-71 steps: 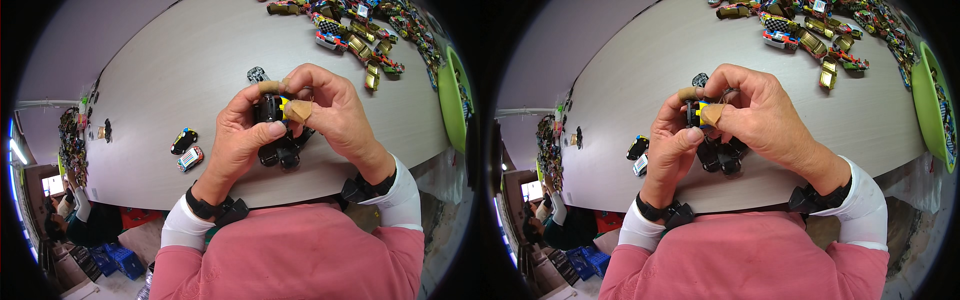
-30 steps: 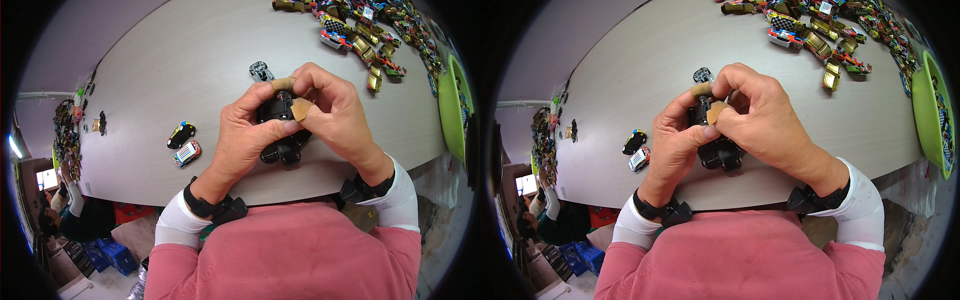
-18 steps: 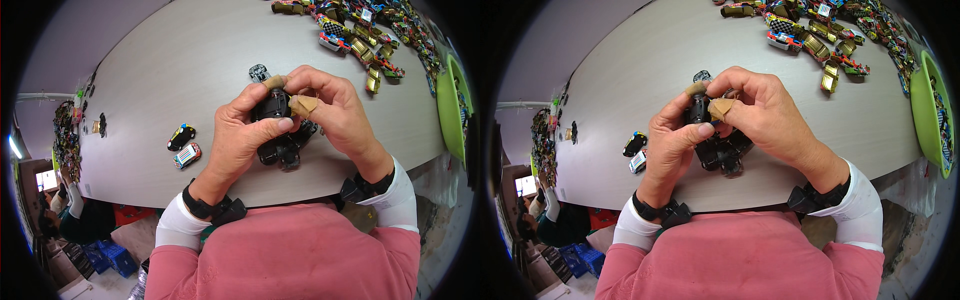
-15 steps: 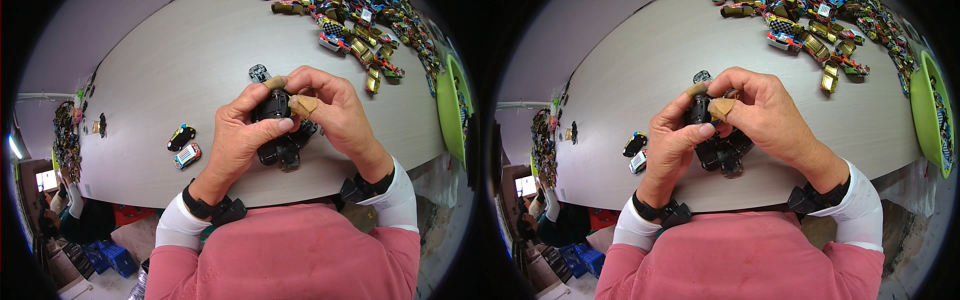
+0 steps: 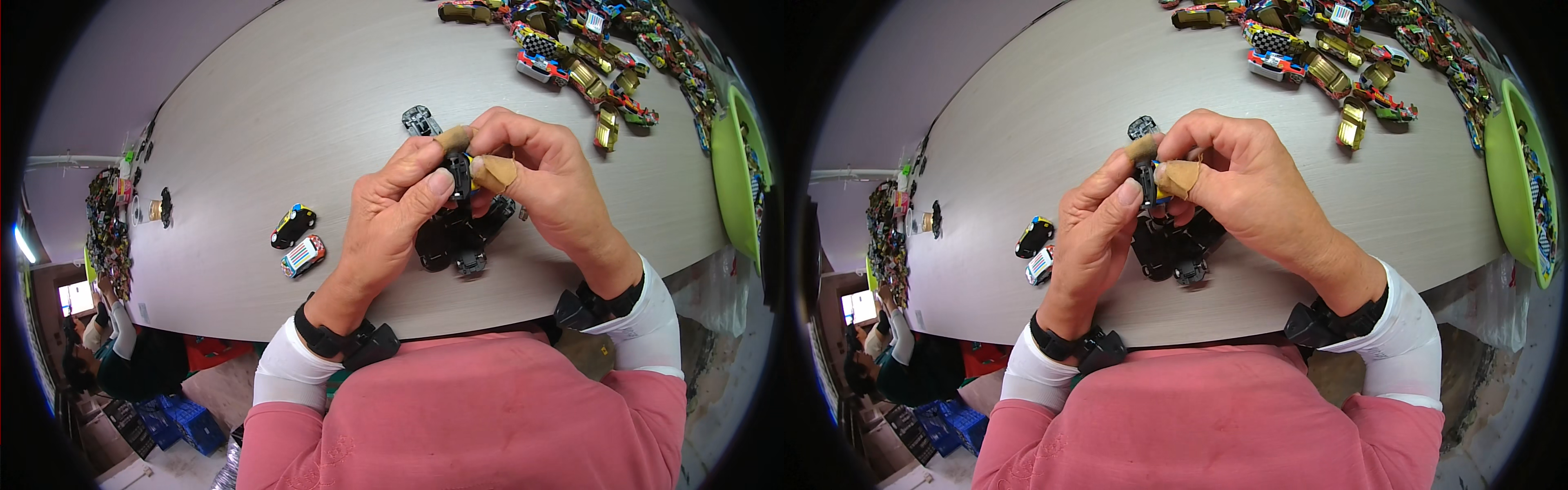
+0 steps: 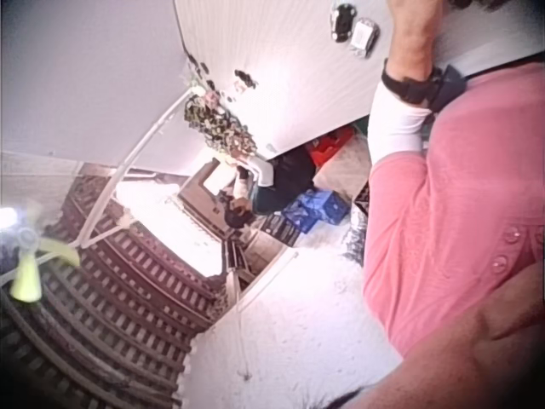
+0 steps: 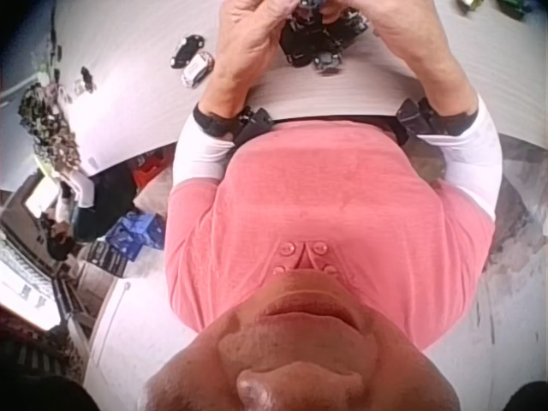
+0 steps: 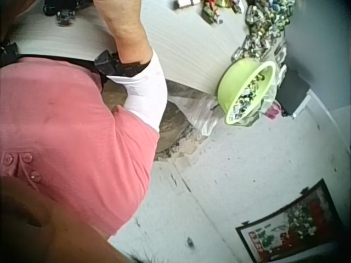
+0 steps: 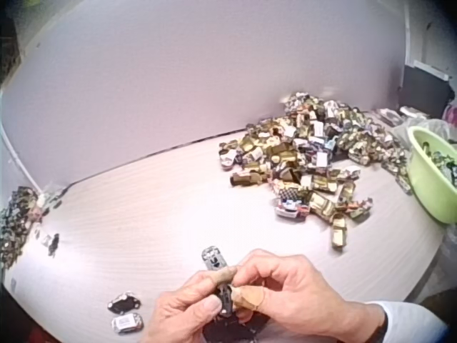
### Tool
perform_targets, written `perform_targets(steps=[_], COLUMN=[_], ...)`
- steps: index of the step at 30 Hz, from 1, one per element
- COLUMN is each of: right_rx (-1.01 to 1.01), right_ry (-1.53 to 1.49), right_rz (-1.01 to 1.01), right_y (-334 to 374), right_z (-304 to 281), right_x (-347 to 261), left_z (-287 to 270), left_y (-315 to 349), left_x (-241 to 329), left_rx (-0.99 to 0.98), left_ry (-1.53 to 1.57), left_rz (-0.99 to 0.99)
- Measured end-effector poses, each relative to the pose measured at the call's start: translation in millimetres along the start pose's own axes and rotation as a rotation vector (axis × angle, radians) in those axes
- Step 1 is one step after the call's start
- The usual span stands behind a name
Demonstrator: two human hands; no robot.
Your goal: Assembling small toy cars by fitting plastic bodies onto chassis and organizing parts on a production table.
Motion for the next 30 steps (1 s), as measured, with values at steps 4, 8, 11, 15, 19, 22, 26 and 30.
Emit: perform_targets(steps=[4,8,11,15,19,22,26,30], right_rx=[-0.025,-0.049,-0.086,-0.095,-0.079,-0.092,-0.062,-0.055], right_ry=[-0.009,0.038,0.003,0.104,0.102,0.105,0.211,0.336], right_rz=[-0.014,-0.04,-0.028,-0.015,0.038,0.026,-0.015,-0.046], right_y=[-1.5,-3.4,-3.1,-1.4,-3.1,-3.9,-2.6,-2.2], right_z=[1.2,1.3,2.7,7.2,2.9,3.8,6.6,13.7], right_x=[1.7,1.5,-0.5,-2.3,4.0,6.5,7.0,7.4], left_z=[-0.8,-6.4,-8.8,-8.6,-2.3,-3.2,1.1,-4.7], left_y=[1.1,-0.3,-1.1,1.1,2.0,2.5,5.4,9.7], left_x=[-2.9,4.7,0.5,-12.0,0.8,2.6,4.9,7.5], left_rx=[0.036,0.197,0.098,0.029,0.054,0.064,0.085,0.196], left_ry=[0.088,0.133,0.055,0.058,0.045,-0.027,-0.128,-0.28], left_rz=[-0.049,-0.039,-0.163,-0.293,-0.199,-0.147,-0.079,0.051])
Point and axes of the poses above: each hand's wrist, its own y-axis away from the middle knuckle, its own z-axis out of the palm, x = y × z, the point moved 9 cm from there along -y, towards the middle knuckle, and after that the axes turned 1 degree about y, right-handed, at the moved point
